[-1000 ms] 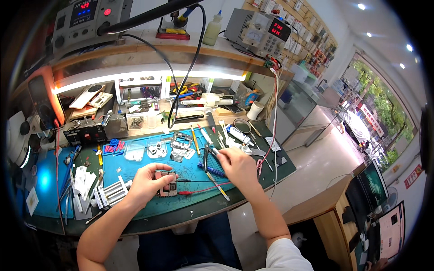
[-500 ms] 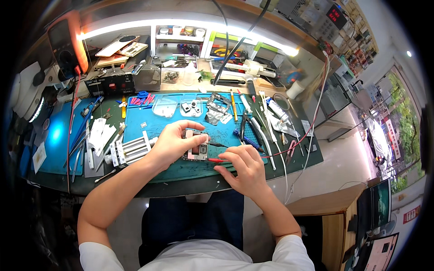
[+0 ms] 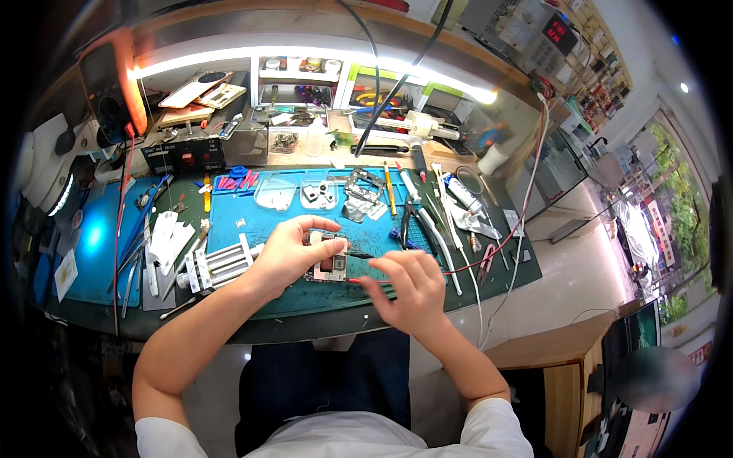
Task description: The person uses a multimeter to test a small circuit board, then places it under a microscope and applies a substance from a syringe to the board. The person continues to manipulate the board and tools on the workbench.
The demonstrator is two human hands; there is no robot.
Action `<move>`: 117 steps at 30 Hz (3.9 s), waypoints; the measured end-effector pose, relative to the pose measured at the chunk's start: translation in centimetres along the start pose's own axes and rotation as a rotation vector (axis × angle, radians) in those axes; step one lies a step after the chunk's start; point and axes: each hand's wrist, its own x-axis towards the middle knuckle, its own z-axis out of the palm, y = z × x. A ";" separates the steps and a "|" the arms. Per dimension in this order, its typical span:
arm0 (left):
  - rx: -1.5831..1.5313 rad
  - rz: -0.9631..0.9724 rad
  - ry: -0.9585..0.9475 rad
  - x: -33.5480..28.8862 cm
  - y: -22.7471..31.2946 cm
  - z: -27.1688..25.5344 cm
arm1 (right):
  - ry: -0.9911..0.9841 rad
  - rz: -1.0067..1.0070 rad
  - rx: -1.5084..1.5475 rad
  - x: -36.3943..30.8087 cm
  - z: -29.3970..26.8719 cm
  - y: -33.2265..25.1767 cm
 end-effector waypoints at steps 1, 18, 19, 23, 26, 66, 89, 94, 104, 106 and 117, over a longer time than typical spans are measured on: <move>0.003 -0.003 -0.005 0.0 0.1 0.2 | 0.039 0.015 -0.017 0.2 0.0 0.3; 0.048 0.081 0.020 -0.3 0.7 1.6 | -0.509 0.365 0.501 2.7 -0.5 4.3; 0.056 0.089 0.013 -0.4 0.7 1.5 | -0.503 0.347 0.487 2.6 -0.3 4.4; 0.065 0.081 -0.007 -0.4 0.5 1.0 | -0.513 0.331 0.468 2.7 -0.3 4.1; 0.069 0.076 -0.007 -0.4 0.4 0.9 | -0.547 0.351 0.481 3.1 -0.5 4.0; 0.240 0.136 -0.028 -1.1 0.9 1.1 | -0.663 0.340 0.537 4.1 -0.8 4.4; 0.206 0.147 -0.030 -1.1 0.8 1.1 | -0.670 0.319 0.543 4.0 -0.5 4.7; 0.172 0.144 -0.037 -1.2 0.9 1.2 | -0.709 0.334 0.538 4.3 -0.8 4.5; 0.198 0.137 -0.028 -1.2 0.9 1.0 | -0.693 0.344 0.537 4.0 -0.5 4.4; 0.156 0.142 -0.021 -1.0 0.5 0.9 | -0.679 0.349 0.548 3.9 -0.4 4.4; 0.110 0.114 -0.008 -0.7 0.2 0.6 | -0.636 0.370 0.568 3.7 -0.1 4.6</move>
